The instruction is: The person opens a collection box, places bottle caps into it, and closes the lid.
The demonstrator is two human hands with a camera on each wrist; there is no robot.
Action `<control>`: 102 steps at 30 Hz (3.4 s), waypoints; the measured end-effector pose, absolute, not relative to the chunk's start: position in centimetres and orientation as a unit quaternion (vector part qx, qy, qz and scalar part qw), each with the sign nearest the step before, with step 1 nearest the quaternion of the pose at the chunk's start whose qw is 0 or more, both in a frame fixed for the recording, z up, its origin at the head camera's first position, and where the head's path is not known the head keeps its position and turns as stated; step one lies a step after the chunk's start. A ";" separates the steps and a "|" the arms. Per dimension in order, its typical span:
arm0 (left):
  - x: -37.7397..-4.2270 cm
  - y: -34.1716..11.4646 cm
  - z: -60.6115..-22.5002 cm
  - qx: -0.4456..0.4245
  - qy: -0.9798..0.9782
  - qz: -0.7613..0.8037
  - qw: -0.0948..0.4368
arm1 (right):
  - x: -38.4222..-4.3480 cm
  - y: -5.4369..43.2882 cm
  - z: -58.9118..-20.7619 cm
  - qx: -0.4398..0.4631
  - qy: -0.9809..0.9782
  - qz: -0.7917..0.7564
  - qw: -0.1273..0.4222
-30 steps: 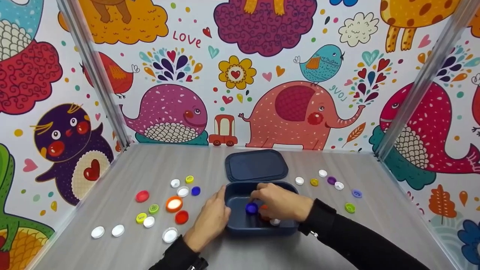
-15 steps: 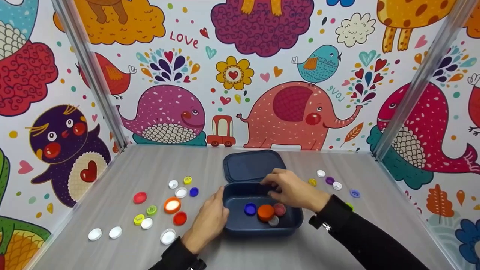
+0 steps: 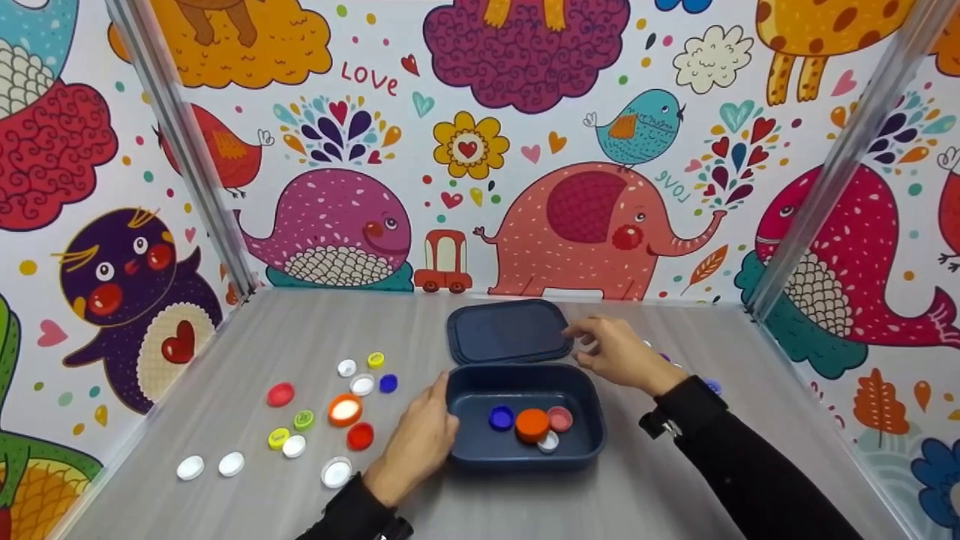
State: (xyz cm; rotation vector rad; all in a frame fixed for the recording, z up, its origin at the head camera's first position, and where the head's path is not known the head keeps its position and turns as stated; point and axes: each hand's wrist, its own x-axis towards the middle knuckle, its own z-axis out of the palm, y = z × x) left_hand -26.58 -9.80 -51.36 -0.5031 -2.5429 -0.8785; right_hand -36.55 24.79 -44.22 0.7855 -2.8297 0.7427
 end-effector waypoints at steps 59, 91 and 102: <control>-26.4 -9.6 -51.1 -0.158 -0.916 -0.326 0.170 | -35.5 24.1 -44.9 0.257 -0.932 0.238 0.099; -26.6 -9.6 -51.0 -0.155 -0.919 -0.322 0.169 | -31.3 18.8 -45.1 0.350 -0.910 0.218 -0.042; -26.5 -9.8 -51.1 -0.162 -0.916 -0.326 0.167 | -31.4 19.6 -45.1 0.355 -0.906 0.229 -0.002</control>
